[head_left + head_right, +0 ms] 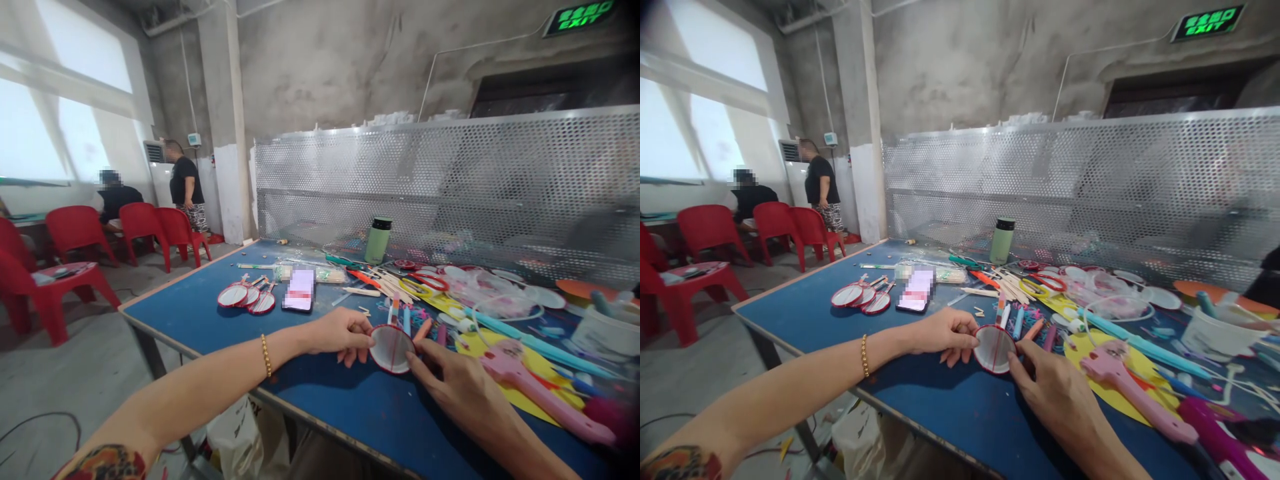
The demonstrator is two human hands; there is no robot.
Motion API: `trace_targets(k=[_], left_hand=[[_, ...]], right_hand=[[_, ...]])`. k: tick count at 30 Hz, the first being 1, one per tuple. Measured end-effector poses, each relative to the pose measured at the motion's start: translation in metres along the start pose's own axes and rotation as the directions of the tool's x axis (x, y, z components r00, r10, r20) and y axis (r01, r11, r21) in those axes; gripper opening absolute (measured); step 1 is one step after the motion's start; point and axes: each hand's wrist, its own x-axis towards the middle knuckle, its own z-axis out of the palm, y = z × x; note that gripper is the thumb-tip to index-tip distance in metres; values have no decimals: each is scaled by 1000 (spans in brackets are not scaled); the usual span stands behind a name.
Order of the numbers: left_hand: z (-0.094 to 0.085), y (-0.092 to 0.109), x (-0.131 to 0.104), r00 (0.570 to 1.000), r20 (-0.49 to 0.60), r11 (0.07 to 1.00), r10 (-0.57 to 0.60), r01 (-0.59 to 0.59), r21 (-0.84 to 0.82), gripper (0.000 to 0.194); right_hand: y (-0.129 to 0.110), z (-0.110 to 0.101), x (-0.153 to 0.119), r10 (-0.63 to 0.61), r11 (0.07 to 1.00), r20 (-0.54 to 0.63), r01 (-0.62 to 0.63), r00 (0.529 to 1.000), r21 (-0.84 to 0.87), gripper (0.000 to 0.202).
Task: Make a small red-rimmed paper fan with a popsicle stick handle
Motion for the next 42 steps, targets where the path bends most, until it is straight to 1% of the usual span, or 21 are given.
trace_targets(k=[5,10,12,14,18,23,29,36,42], left_hand=[[-1,1,1,999,-3,999,-49,49,-1,27],[3,8,-2,998,-8,998,-64,64,0,32],[5,11,-3,997,-20,998,-68,68,2,33],[6,12,-4,998,-36,998,-54,55,22,33],[6,9,-5,999,-25,999,-44,44,12,33],[5,5,-5,998,-25,998,-56,56,3,33],[5,4,-4,999,-14,999,-40,40,9,34],[5,2,-3,999,-5,999,-45,45,14,35],[5,3,-4,999,0,999,-34,34,13,30]], right_hand=[[1,1,-1,-10,1000,6,10,1000,-5,35],[2,1,-2,-7,999,-12,6,1000,-51,36],[0,0,-4,0,997,0,0,1000,-71,34],[-3,-1,-5,-1,997,14,2,1000,-79,31],[-8,-3,-8,-6,996,10,6,1000,-84,28],[-11,-4,-9,8,995,10,-7,1000,-101,26],[-9,-2,-9,-21,995,-13,20,1000,-94,28],[-12,-4,-9,-4,995,7,4,1000,-96,27],[-12,-4,-10,8,995,26,-5,1000,-100,28]])
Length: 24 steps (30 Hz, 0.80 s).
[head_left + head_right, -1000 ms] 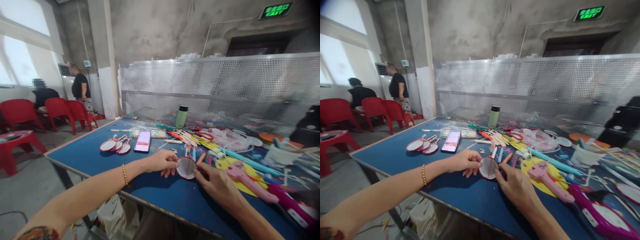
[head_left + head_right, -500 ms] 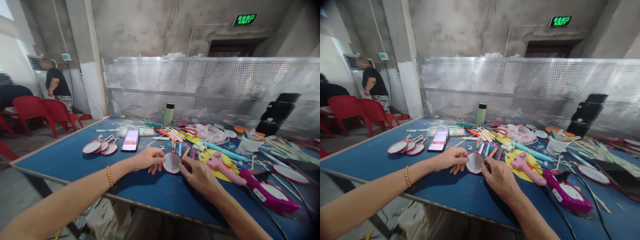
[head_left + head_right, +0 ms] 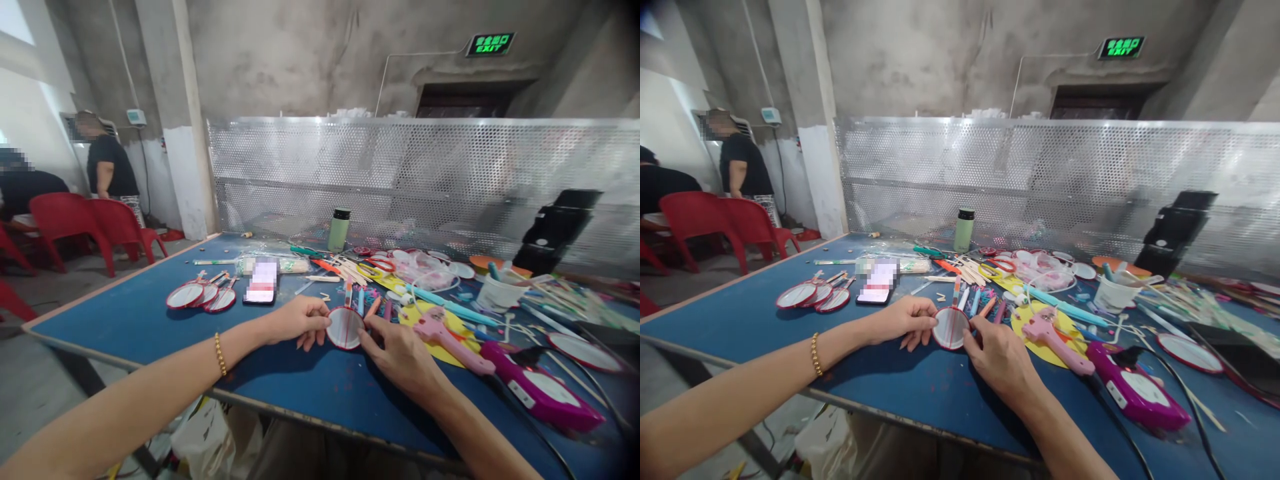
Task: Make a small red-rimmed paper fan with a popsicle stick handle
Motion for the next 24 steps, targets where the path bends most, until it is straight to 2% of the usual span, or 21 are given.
trace_targets(k=[11,24], left_hand=[[0,2,0,1000,-17,1000,2,-2,4,34],[0,1,0,1000,-13,1000,2,-2,1,35]], right_hand=[[-1,1,2,34,999,6,-34,999,-14,26],[3,3,2,-16,1000,-26,16,1000,11,28]])
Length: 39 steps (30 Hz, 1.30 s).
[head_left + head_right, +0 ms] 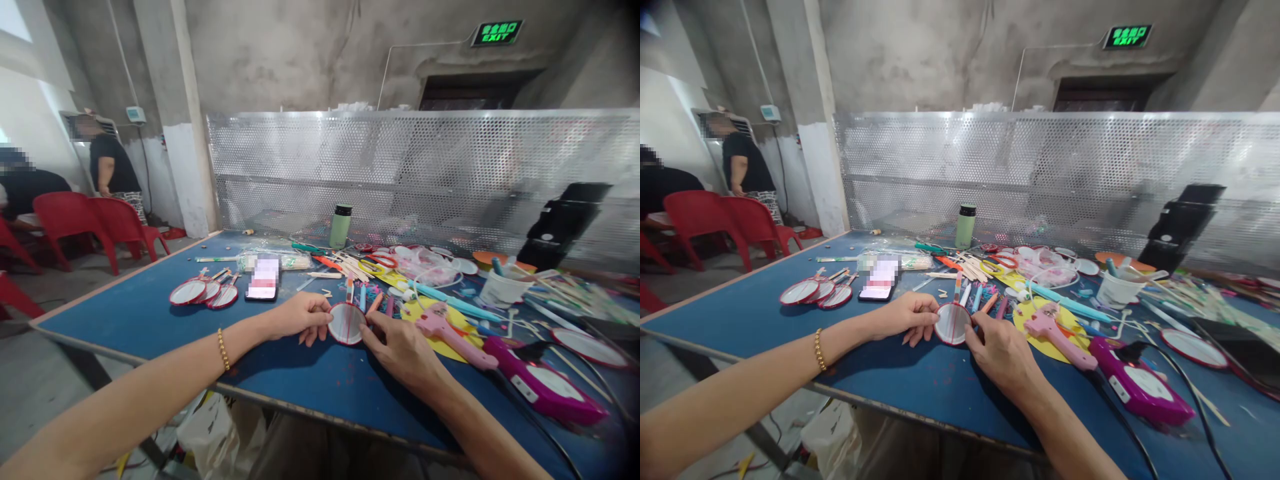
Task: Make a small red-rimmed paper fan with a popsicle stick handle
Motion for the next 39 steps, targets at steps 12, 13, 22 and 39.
trace_targets(k=[12,13,22,39], left_hand=[[0,-1,0,1000,-9,1000,-12,12,-3,33],[0,-1,1,1000,-8,1000,-10,10,-6,34],[0,0,1,1000,-5,1000,-2,2,-3,35],[1,2,0,1000,-5,1000,-10,10,-3,28]], right_hand=[[-4,-3,-1,41,999,23,-41,999,-25,28],[-4,-3,-1,40,999,20,-39,999,-26,28],[-3,-2,-1,36,999,21,-36,999,-11,27],[-2,-1,0,-18,999,-22,17,1000,-45,30]])
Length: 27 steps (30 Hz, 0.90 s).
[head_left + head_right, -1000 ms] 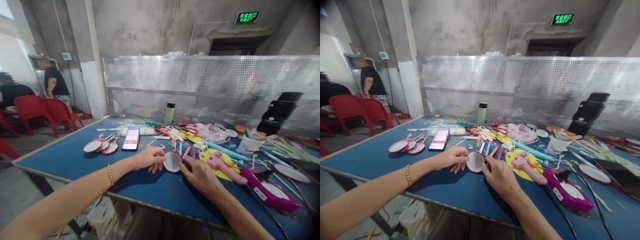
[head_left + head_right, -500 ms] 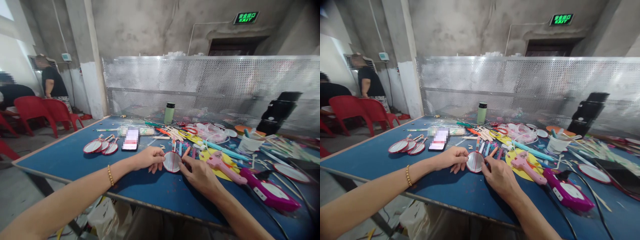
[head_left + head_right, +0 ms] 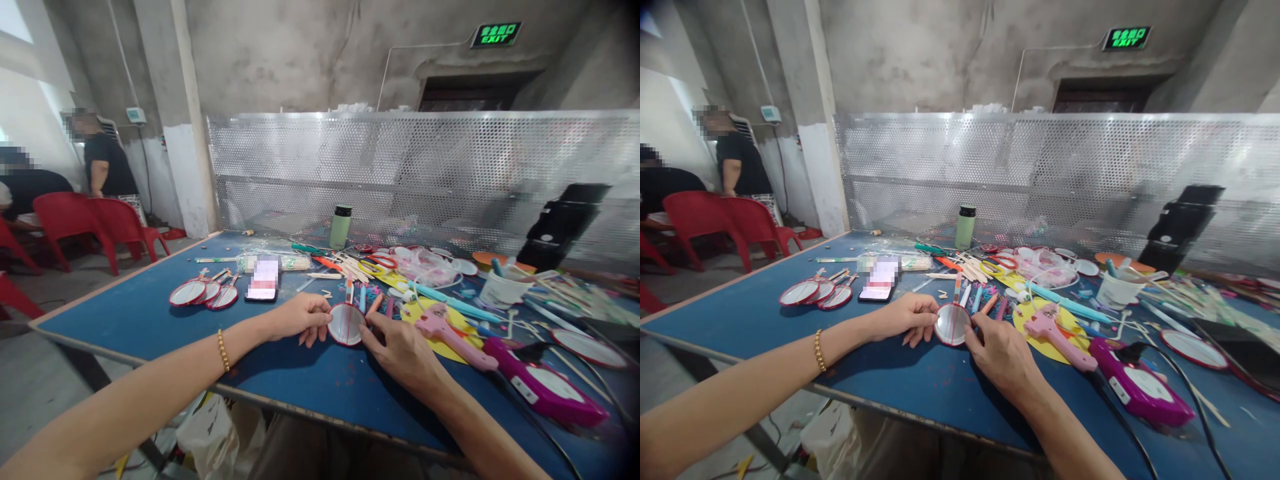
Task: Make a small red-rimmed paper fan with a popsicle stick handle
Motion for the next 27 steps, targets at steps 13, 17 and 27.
trace_targets(k=[13,17,27], left_hand=[[2,4,-1,1000,-1,999,-18,18,37,24],[1,3,0,1000,12,1000,-12,11,14,23],[2,6,-1,1000,5,999,-24,24,25,28]], right_hand=[[-1,-1,0,-6,1000,9,5,1000,3,29],[0,0,-1,-7,1000,0,7,1000,6,30],[2,1,-1,-30,999,-12,30,999,11,29]])
